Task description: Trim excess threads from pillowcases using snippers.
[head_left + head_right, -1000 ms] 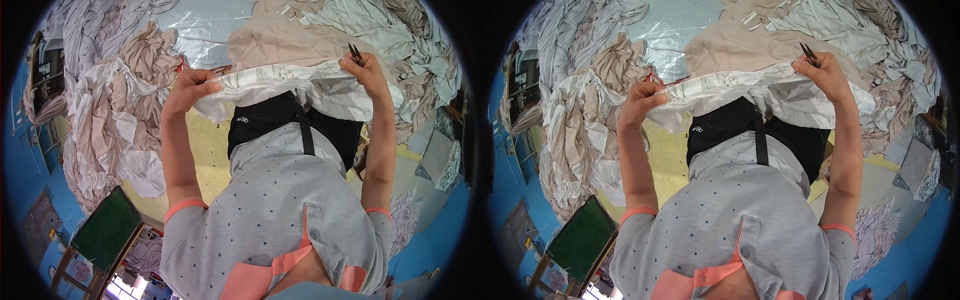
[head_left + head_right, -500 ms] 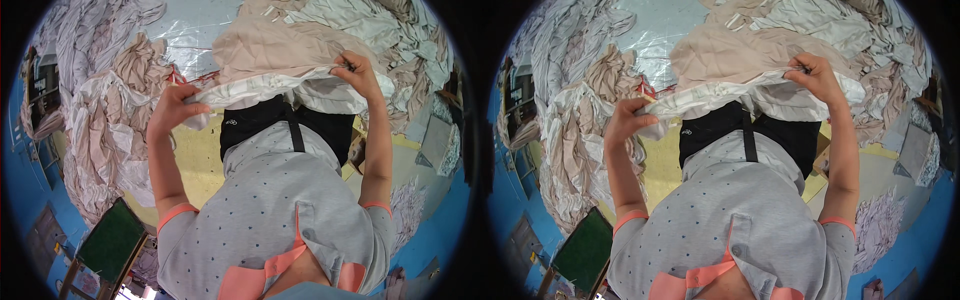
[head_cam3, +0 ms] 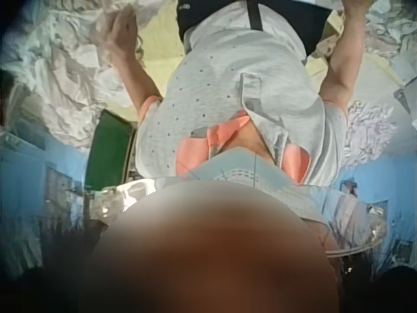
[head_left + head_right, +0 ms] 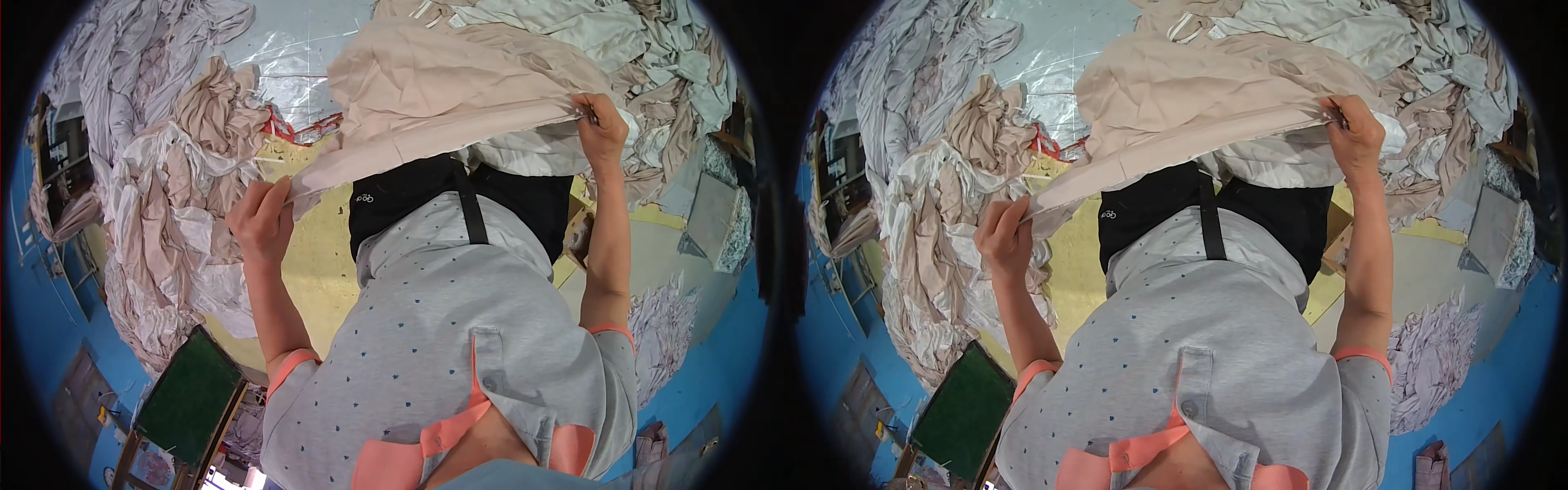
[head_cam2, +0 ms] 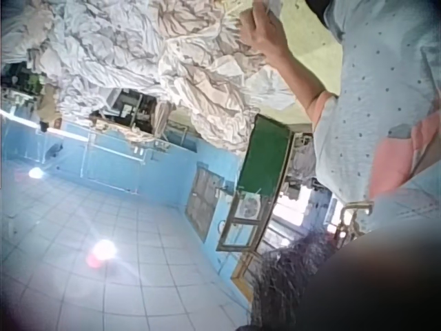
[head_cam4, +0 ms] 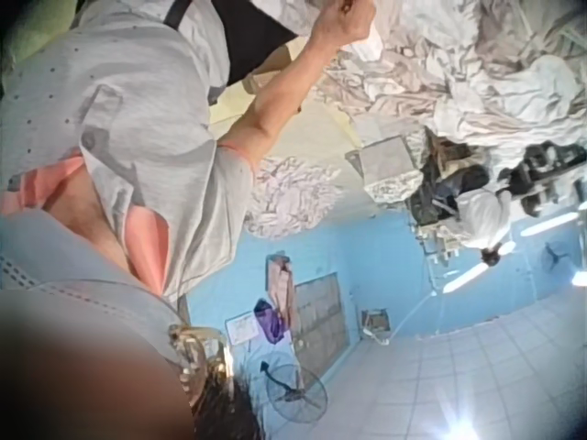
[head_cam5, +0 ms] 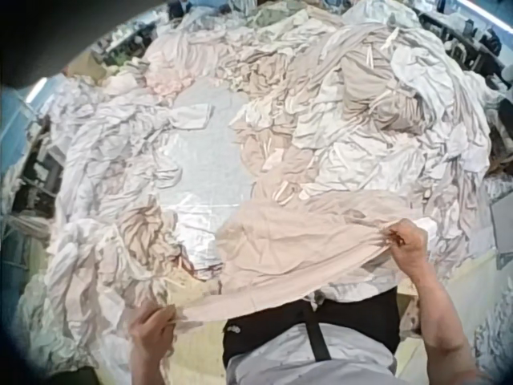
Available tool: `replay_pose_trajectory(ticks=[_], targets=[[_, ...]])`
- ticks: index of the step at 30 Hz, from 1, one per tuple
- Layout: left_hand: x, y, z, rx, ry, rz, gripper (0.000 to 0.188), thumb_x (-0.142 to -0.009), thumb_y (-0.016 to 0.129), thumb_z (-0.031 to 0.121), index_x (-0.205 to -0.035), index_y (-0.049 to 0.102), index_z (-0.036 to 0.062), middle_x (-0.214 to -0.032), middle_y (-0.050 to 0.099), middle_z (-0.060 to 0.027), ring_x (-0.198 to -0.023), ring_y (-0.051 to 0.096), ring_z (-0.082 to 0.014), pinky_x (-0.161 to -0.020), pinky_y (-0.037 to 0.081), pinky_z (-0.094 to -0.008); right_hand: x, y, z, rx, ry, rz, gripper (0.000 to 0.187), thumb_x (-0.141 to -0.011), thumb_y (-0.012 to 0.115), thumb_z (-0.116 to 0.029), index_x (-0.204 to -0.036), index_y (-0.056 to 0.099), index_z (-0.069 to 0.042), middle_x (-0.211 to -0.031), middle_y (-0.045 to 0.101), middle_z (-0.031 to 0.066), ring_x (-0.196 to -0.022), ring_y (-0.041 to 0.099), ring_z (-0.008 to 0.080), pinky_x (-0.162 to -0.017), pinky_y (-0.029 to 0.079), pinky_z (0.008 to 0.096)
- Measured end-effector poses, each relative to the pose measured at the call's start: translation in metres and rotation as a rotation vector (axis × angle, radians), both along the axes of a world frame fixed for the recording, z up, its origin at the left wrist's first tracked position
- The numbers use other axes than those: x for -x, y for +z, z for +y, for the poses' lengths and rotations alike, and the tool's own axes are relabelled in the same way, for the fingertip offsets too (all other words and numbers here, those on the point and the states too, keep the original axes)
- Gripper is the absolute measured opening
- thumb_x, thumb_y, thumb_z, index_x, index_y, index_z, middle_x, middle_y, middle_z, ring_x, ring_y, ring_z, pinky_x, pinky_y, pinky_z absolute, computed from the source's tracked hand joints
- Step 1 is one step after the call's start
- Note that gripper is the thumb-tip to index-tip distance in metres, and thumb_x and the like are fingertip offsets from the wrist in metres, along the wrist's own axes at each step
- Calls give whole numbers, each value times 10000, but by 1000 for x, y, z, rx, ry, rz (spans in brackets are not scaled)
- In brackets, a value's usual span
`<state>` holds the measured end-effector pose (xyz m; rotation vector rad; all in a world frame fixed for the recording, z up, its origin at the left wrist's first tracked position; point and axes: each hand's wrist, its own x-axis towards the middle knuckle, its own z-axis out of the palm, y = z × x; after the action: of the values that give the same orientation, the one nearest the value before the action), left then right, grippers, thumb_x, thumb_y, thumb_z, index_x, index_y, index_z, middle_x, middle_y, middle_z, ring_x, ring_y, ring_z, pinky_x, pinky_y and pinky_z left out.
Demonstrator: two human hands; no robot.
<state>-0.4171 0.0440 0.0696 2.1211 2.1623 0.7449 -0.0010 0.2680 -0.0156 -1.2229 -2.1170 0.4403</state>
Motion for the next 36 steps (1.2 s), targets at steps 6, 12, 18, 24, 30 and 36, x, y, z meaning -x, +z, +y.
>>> replay_pose_trajectory(ticks=[6, 12, 18, 24, 30, 36], targets=[[8, -17, -14, -23, 37, 130, 271, -645, 646, -90, -877, 688, 43, -720, 588, -83, -593, 588, -231, -533, 462, -318, -11, 0, -7, -59, -17, -61, 306, -640, 565, 138, -876, 657, -35, -804, 640, 74, -680, 616, 161, -621, 477, 245], [20, -52, -18, -60, 85, 118, 248, -667, 640, -78, -881, 677, 42, -727, 598, -84, -602, 597, -247, -533, 468, -333, -6, -7, -17, -92, 27, -82, 328, -602, 582, 137, -865, 646, -48, -772, 620, 86, -659, 609, 214, -587, 476, 280], [1, -87, -12, 357, 226, 242, 256, -692, 638, -53, -928, 667, 43, -818, 610, -115, -720, 616, -258, -635, 491, -321, 9, -23, -36, -20, 88, -116, 315, -600, 623, 118, -861, 638, -58, -736, 589, 87, -635, 593, 249, -551, 464, 314], [-109, -48, 24, 608, 112, -1356, 192, -880, 629, 153, -988, 608, -4, -960, 624, -102, -848, 629, -204, -697, 504, -307, 9, -16, -46, -7, 49, -95, 329, -586, 599, 140, -855, 638, -44, -740, 604, 86, -645, 603, 242, -554, 460, 301], [-165, -89, 63, 799, 590, -2401, 253, -855, 691, 213, -950, 607, -5, -886, 629, -75, -742, 600, -173, -613, 468, -264, 5, 0, -52, -26, 76, -101, 332, -582, 592, 147, -853, 638, -40, -740, 603, 86, -646, 605, 240, -553, 459, 300], [-170, -96, 64, 580, 686, -2200, 158, -845, 694, 147, -884, 630, 8, -815, 636, -68, -645, 578, -155, -546, 438, -252, 5, 5, -64, 209, 114, -155, 358, -609, 638, 94, -945, 635, -31, -801, 596, 97, -708, 604, 234, -611, 472, 304]])
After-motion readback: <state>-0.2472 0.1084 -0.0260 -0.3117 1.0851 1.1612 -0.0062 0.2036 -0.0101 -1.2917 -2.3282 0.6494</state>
